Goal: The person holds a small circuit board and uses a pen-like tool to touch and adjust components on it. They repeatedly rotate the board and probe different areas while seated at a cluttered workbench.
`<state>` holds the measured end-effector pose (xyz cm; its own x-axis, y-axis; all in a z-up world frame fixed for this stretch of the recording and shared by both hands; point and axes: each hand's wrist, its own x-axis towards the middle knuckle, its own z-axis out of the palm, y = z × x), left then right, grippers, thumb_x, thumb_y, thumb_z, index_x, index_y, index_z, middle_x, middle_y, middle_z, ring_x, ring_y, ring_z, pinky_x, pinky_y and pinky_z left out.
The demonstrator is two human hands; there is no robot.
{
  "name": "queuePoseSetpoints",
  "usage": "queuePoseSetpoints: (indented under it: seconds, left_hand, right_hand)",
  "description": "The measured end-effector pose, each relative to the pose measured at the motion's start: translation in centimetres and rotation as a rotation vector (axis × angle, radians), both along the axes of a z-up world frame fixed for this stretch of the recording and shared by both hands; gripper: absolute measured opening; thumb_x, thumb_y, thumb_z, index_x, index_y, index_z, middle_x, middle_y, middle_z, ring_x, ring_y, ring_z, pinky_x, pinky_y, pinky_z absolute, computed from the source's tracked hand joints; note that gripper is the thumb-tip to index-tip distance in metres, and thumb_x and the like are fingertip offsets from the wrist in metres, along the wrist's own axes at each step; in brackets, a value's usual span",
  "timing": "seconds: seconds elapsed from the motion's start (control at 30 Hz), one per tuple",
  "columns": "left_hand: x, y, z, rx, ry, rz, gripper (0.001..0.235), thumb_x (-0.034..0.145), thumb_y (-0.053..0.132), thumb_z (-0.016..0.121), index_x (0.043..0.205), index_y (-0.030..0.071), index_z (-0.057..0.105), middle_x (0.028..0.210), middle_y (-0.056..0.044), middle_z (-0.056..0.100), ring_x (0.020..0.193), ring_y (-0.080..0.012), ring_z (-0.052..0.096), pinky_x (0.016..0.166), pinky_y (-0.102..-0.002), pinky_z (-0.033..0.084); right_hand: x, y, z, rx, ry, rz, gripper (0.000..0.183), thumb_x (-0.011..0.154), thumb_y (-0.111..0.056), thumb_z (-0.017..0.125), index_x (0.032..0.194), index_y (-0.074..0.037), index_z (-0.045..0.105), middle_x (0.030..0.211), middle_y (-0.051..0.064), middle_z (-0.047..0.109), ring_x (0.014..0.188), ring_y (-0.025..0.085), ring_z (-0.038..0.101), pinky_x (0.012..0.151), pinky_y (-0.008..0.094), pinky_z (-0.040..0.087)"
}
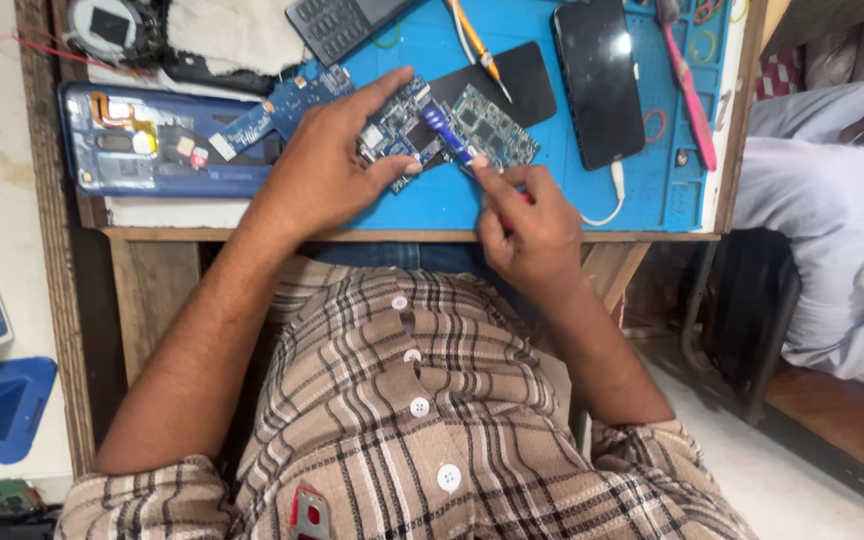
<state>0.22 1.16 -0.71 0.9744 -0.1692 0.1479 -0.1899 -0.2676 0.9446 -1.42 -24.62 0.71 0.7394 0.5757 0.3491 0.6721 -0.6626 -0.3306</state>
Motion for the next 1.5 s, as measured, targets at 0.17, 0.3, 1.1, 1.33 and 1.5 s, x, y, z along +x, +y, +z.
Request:
queuePoseSetpoints:
  seconds: [0.17,0.3,1.1,1.33,1.5]
  left_hand:
    - [0.2,-0.2,0.6,0.069,-0.152,0.016,0.076,0.083,0.01,0.087,0.148,0.002,0.048,0.134,-0.023,0.065,0.114,-0.0306,0.069,0.089,-0.036,0.057]
    - [-0.2,-0.3,0.8,0.03,-0.038,-0.007,0.077,0.084,0.01,0.087,0.152,0.006,0.048,0.137,-0.02,0.067,0.116,-0.0262,0.071,0.09,-0.034,0.059]
    - [-0.9,-0.2,2.2,-0.251,-0.172,-0.186,0.064,0.092,0.0,0.074,0.152,0.007,0.052,0.142,-0.015,0.068,0.125,-0.0204,0.073,0.114,-0.033,0.056]
    - [-1.4,-0.9,2.6,-0.224,-0.132,-0.158,0.065,0.088,0.003,0.074,0.149,0.01,0.056,0.132,-0.013,0.073,0.118,-0.0208,0.076,0.108,-0.034,0.058]
    - [-1.5,-1.0,3.0,-0.199,-0.198,-0.167,0.062,0.089,0.001,0.073,0.149,0.011,0.058,0.136,-0.012,0.073,0.123,-0.0216,0.075,0.11,-0.033,0.059]
  right_hand:
    - [0.4,0.2,0.3,0.03,0.013,-0.054,0.049,0.087,0.002,0.072,0.132,-0.015,0.07,0.101,0.008,0.064,0.074,0.021,0.066,0.065,0.036,0.055]
    - [0.0,0.5,0.4,-0.009,-0.013,-0.012,0.051,0.084,-0.001,0.072,0.133,-0.015,0.07,0.101,0.009,0.065,0.076,0.023,0.067,0.065,0.037,0.056]
    - [0.0,-0.1,-0.6,0.648,0.466,-0.069,0.041,0.105,0.005,0.069,0.144,0.002,0.057,0.107,0.008,0.069,0.085,0.009,0.064,0.074,0.022,0.053]
    - [-0.5,-0.8,-1.3,0.759,0.543,-0.04,0.044,0.103,0.011,0.068,0.144,0.008,0.053,0.108,0.013,0.071,0.075,0.008,0.065,0.063,0.019,0.055]
    - [-0.8,-0.9,-1.5,0.76,0.555,-0.012,0.047,0.104,0.009,0.069,0.147,0.006,0.05,0.105,0.014,0.071,0.076,0.01,0.068,0.065,0.021,0.058]
